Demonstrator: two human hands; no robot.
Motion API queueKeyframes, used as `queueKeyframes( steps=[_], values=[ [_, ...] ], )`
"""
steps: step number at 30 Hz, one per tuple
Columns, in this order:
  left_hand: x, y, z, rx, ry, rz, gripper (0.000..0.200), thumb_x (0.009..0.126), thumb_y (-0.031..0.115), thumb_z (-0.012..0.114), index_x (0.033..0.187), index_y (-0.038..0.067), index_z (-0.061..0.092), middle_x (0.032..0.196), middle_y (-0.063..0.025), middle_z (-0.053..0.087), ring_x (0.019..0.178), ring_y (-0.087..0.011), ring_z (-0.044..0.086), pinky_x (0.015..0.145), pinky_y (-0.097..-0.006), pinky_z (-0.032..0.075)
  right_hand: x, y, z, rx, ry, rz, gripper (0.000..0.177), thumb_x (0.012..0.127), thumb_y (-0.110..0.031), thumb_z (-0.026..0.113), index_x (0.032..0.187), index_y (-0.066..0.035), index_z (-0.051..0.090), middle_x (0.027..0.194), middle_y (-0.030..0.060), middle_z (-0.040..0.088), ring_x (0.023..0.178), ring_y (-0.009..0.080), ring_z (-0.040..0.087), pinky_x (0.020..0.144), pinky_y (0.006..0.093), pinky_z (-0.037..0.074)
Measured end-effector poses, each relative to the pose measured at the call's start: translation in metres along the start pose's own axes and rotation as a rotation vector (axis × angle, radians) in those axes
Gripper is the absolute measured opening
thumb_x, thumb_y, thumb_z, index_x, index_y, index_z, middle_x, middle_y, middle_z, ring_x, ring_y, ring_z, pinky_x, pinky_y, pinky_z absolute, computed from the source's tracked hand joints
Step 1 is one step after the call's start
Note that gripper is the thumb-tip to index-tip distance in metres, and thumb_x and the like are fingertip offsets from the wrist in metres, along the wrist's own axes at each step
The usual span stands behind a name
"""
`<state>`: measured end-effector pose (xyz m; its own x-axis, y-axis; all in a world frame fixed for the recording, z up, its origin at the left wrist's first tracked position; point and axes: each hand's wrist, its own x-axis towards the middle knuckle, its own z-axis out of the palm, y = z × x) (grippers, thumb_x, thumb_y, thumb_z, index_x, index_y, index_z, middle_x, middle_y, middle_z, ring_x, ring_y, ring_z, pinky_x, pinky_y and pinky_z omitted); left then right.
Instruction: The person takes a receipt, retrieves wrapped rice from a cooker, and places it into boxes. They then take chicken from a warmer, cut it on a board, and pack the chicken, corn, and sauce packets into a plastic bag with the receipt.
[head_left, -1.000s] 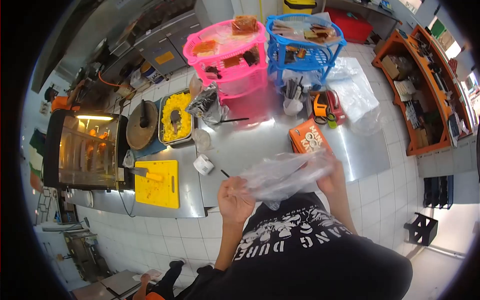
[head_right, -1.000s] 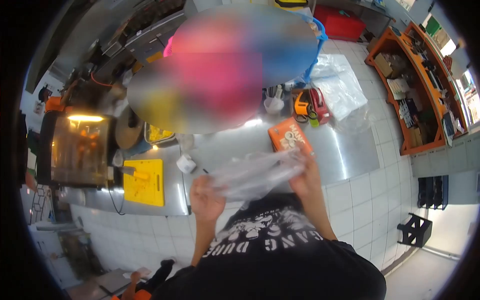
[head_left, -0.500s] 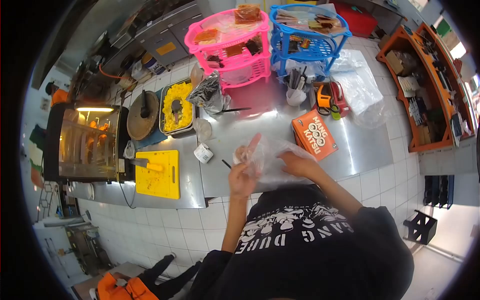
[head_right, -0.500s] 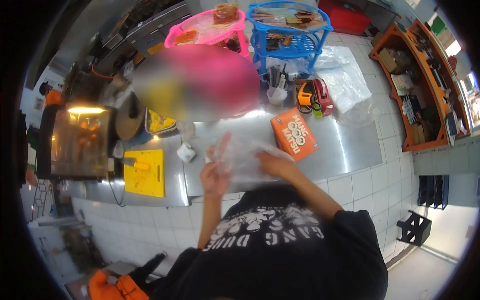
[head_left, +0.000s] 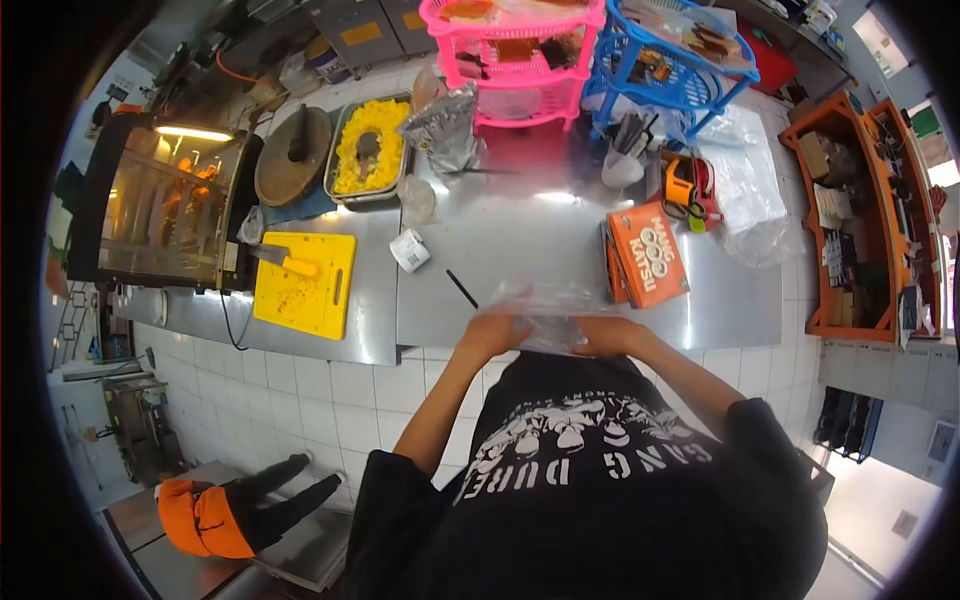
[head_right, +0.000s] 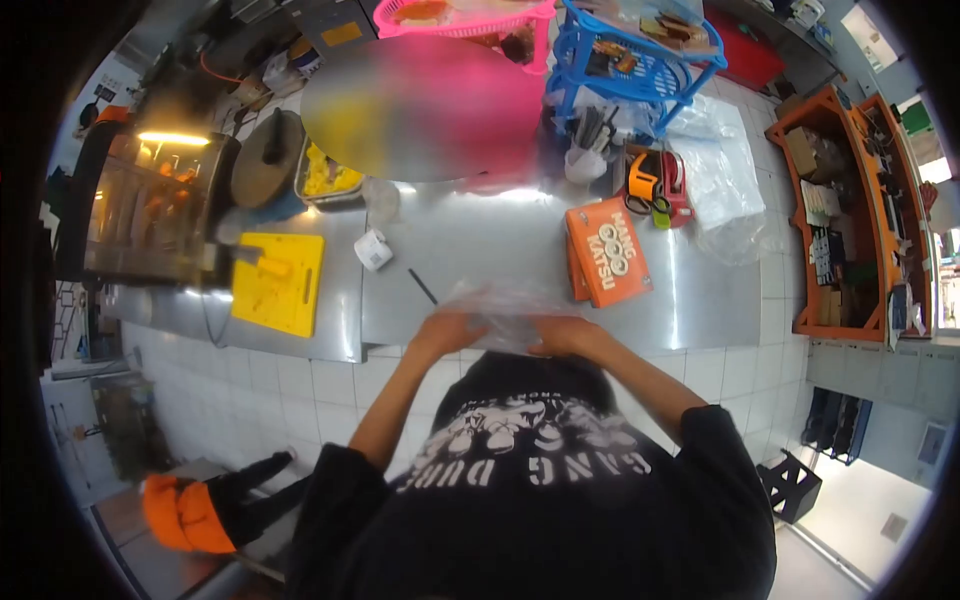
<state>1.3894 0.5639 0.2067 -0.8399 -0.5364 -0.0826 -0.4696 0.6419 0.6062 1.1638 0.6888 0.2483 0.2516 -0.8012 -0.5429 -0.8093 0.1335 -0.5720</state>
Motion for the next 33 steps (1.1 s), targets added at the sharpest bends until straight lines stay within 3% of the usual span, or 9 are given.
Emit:
queueKeyframes(
  steps=[4,6,9,12,15,18,22,27,33],
  values=[
    [0.029,0.014,-0.044,0.108,-0.169,-0.125,0.049,0.085,0.031,0.070,0.129,0.011,0.061,0.119,-0.0104,0.068,0.109,-0.0308,0.064,0.093,-0.0421,0.050,-0.029,-0.024,-0.025,0.557,0.027,-0.187,0.062,0.090,-0.032,0.070,0.140,-0.005,0.044,0.112,0.0178,0.068,0.111,0.0274,0.064,0.097,0.0381,0.049],
    [0.033,0.019,-0.055,0.059,-0.394,-0.104,0.046,0.085,0.031,0.070,0.125,0.011,0.064,0.122,-0.0104,0.067,0.109,-0.0301,0.064,0.093,-0.0417,0.050,-0.047,-0.018,-0.060,0.984,0.429,0.053,0.059,0.088,-0.031,0.072,0.133,0.000,0.050,0.113,0.0185,0.063,0.102,0.0328,0.062,0.095,0.0341,0.048],
    [0.029,0.034,-0.061,-0.032,-0.421,0.049,0.037,0.084,0.027,0.073,0.116,0.010,0.067,0.115,-0.0067,0.069,0.105,-0.0284,0.065,0.092,-0.0404,0.050,-0.043,0.016,-0.091,0.301,0.855,0.472,0.090,0.074,-0.046,0.081,0.140,-0.001,0.039,0.120,0.0230,0.057,0.111,0.0391,0.058,0.097,0.0478,0.046],
    [0.008,0.067,-0.086,-0.278,0.082,-0.008,0.025,0.084,0.018,0.074,0.105,0.008,0.066,0.113,-0.0116,0.066,0.109,-0.0319,0.062,0.093,-0.0424,0.048,-0.026,0.056,-0.078,0.206,0.668,0.725,0.114,0.060,-0.059,0.083,0.143,-0.002,0.029,0.135,0.0319,0.040,0.126,0.0510,0.044,0.099,0.0627,0.040],
    [-0.014,0.034,-0.054,-0.068,0.471,-0.272,0.017,0.084,0.014,0.073,0.097,0.009,0.063,0.124,-0.0180,0.057,0.119,-0.0388,0.054,0.097,-0.0449,0.045,-0.020,0.032,-0.084,-0.017,0.610,0.777,0.108,0.064,-0.056,0.081,0.142,-0.002,0.030,0.136,0.0317,0.039,0.129,0.0487,0.042,0.099,0.0618,0.041],
    [-0.023,0.007,-0.022,-0.401,0.371,-0.229,0.016,0.084,0.010,0.069,0.098,0.011,0.061,0.135,-0.0249,0.046,0.131,-0.0446,0.043,0.103,-0.0473,0.041,-0.007,0.037,-0.090,0.006,0.601,0.788,0.103,0.067,-0.050,0.081,0.141,-0.001,0.029,0.134,0.0310,0.040,0.127,0.0482,0.043,0.098,0.0625,0.041],
    [-0.020,-0.011,-0.005,-0.404,0.097,-0.184,0.041,0.080,0.003,0.063,0.118,0.019,0.059,0.137,-0.0261,0.045,0.135,-0.0470,0.037,0.107,-0.0488,0.039,-0.009,0.058,-0.094,0.007,0.727,0.628,0.093,0.067,-0.040,0.082,0.134,-0.001,0.031,0.128,0.0294,0.041,0.122,0.0459,0.046,0.097,0.0559,0.044],
    [-0.015,-0.005,-0.010,-0.412,-0.156,-0.280,0.069,0.072,0.003,0.063,0.136,0.027,0.053,0.138,-0.0254,0.044,0.133,-0.0441,0.038,0.109,-0.0485,0.038,-0.027,-0.038,-0.114,-0.002,0.880,0.208,0.077,0.068,-0.033,0.083,0.119,0.001,0.036,0.115,0.0222,0.043,0.109,0.0379,0.049,0.092,0.0455,0.044],
    [-0.015,0.010,-0.031,-0.440,-0.097,-0.113,0.069,0.074,0.003,0.067,0.140,0.012,0.048,0.136,-0.0207,0.046,0.131,-0.0363,0.042,0.110,-0.0441,0.039,-0.031,-0.135,-0.106,0.420,0.729,-0.123,0.070,0.068,-0.019,0.083,0.112,-0.005,0.030,0.107,0.0116,0.038,0.102,0.0216,0.044,0.092,0.0337,0.041]
  ],
)
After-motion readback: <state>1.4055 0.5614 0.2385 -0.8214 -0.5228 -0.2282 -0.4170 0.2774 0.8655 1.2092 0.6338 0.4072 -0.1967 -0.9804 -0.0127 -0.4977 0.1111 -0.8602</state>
